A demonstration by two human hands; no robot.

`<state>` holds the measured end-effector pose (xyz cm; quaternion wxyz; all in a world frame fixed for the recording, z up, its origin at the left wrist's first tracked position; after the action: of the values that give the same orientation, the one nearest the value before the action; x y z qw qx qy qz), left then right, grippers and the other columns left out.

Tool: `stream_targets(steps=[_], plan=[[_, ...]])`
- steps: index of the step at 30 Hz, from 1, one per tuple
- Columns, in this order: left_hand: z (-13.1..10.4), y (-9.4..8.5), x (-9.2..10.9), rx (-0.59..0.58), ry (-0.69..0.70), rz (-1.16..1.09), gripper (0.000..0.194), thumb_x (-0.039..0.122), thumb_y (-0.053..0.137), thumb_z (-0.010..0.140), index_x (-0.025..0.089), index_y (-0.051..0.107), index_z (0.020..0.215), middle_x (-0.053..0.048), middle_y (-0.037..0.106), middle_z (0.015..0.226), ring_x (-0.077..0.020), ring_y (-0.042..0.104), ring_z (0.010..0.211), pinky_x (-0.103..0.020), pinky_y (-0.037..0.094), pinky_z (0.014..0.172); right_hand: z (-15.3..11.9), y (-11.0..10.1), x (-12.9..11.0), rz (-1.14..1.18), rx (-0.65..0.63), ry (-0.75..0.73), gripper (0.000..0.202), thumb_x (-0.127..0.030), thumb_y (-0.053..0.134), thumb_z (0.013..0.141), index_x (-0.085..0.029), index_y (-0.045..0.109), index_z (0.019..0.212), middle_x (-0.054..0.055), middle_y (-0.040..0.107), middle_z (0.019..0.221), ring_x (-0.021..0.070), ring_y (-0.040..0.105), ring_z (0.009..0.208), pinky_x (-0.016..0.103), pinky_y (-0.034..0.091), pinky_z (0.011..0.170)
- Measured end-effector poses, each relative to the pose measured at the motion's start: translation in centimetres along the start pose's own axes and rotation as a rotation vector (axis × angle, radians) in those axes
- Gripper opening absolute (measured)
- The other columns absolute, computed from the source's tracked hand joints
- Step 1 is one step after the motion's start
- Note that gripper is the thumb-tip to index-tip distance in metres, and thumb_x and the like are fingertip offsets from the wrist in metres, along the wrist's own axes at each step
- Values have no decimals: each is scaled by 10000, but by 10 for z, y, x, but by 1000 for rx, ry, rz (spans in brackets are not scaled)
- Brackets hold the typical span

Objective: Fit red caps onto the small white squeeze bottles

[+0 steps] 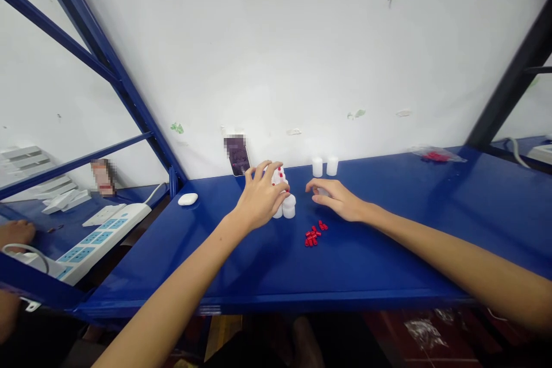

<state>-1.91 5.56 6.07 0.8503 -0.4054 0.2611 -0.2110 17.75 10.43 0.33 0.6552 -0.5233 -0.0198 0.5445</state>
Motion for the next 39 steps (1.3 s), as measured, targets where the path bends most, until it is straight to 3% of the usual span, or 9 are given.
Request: stream_targets(steps=[4,7,11,13,17,22,28,34,39], plan=[[-3,8,1,-13,-7,18,199,295,540,941,222,723,970,-150,474,1411,-376,383,1298,-552,315,958,-3,-1,1,-25,75,-86,201,-357,519,883,-176,598,919,18,587,785,170,525,684,302,398,675],[-5,5,6,61,-14,52,206,286,541,937,219,699,1051,-157,503,1389,-363,430,1259,-513,324,931,-3,2,1,-62,101,-111,166,-324,505,882,-180,584,858,33,615,805,175,531,695,300,393,673],[-15,-2,29,133,92,-12,220,230,468,948,190,675,1012,-94,686,956,-232,603,889,-397,350,795,0,3,2,-53,125,-65,249,-325,437,922,-185,584,779,10,622,721,160,536,654,307,382,721],[-24,2,44,71,141,-88,230,227,450,940,173,673,963,-37,648,704,-176,571,667,-356,349,721,1,3,3,-39,128,-16,284,-333,434,922,-182,583,734,-14,585,625,142,511,583,308,375,725],[-41,18,55,-87,31,-241,214,228,478,900,161,680,882,10,560,513,-140,473,486,-332,388,704,1,6,5,45,119,65,261,-333,479,872,-179,562,678,-37,498,525,125,456,491,270,346,584],[-54,37,53,-276,-127,-415,219,237,503,893,201,677,1022,8,609,592,-156,539,531,-267,371,571,-2,13,9,-38,110,137,187,-323,524,833,-175,588,737,-29,534,587,124,449,515,258,311,548],[-52,40,55,-325,-66,-464,350,248,420,974,249,592,1279,-40,676,944,-164,618,740,-261,436,646,0,14,8,-140,86,124,326,-302,412,890,-175,571,637,27,592,714,159,530,667,284,347,653],[-52,43,57,-348,-59,-440,358,320,367,1016,246,651,1222,-44,667,899,-160,611,733,-257,424,631,0,11,7,-145,116,132,317,-226,350,857,-197,357,542,5,490,586,144,447,569,289,317,616],[-51,43,55,-329,-126,-538,304,321,414,1001,226,680,1113,-34,666,878,-152,596,730,-260,413,665,-3,14,-2,-59,32,39,193,-176,362,885,-198,457,719,-31,485,602,131,437,548,267,308,583]])
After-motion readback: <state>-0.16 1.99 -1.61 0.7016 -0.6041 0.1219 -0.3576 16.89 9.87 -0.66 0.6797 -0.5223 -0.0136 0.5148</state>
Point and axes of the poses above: each hand's wrist, its own z-axis towards the middle knuckle, its own y-axis out of the palm, x = y × z, the point moved 4 cm from there along z, towards the middle knuckle
